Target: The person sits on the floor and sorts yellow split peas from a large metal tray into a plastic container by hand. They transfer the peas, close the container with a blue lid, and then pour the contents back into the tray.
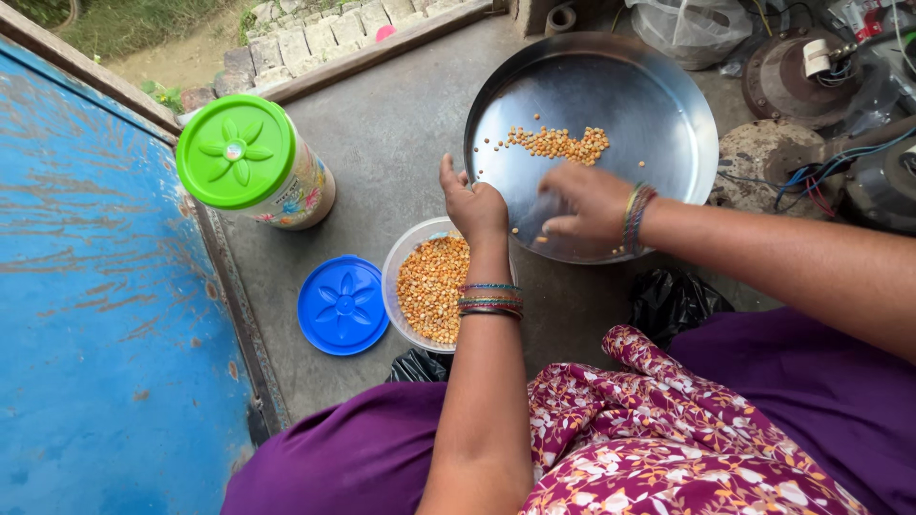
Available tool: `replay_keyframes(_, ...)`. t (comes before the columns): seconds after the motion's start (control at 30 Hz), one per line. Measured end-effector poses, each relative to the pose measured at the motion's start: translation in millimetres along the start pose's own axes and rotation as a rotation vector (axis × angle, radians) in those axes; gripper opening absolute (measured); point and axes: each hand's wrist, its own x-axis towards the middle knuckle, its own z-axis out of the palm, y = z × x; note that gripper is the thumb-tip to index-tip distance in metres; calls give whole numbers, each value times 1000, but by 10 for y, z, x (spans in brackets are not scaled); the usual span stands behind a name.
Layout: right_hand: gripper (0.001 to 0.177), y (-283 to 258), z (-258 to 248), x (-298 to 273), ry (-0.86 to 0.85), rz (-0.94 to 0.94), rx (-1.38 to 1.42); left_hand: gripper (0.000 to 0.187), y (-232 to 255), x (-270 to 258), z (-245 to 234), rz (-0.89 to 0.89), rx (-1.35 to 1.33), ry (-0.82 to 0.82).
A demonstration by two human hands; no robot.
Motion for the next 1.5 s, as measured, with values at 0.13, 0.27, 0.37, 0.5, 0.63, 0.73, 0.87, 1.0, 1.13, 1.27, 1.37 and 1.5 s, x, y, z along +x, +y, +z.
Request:
replay_keyframes(0.13, 128, 349, -56, 68, 151, 22, -266, 59, -26, 56, 0, 3, 4, -25)
replay_keyframes(0.27, 136, 574, 163, 298, 141, 125, -229, 48, -126, 121, 70, 125, 36, -53)
replay_keyframes(0.37, 127, 639, 268, 611, 194, 111, -201, 46, -192, 150, 86, 149, 24, -58)
replay_keyframes(0.5, 105, 435, 357, 1094, 229, 10, -222, 41, -191, 188, 83, 141, -15, -52)
replay_keyframes(0.63, 61, 147, 439, 1159, 402, -299, -95, 40, -195, 218, 73, 135, 29, -51)
replay_keyframes(0.73, 30, 49, 400, 1025, 504, -444, -38, 39, -208, 216, 86, 157, 18, -53)
replay_keyframes(0.87, 17, 51, 242, 891, 491, -264, -279, 39, -202, 200, 77, 118, 31, -68)
replay_keyframes(1.0, 25, 83, 296, 859, 516, -168, -362, 40, -206, 184, 60, 156, 2, -80)
replay_keyframes(1.13, 30, 266, 486, 958, 535, -117, -348, 40, -197, 177, 28, 145, 6, -94)
replay_keyframes(1.27, 40, 582, 561, 1010, 602, 216, 106, 42, -102, 236, -51, 27, 3, -99)
replay_keyframes(1.37, 44, 668, 496, 976, 361, 551, 1077, 42, 26, 328, -180, -18, -55, -62)
replay_keyframes(1.5, 37, 479, 262, 925, -76, 662, 1965, 39, 220, 435, -351, 11, -181, -17)
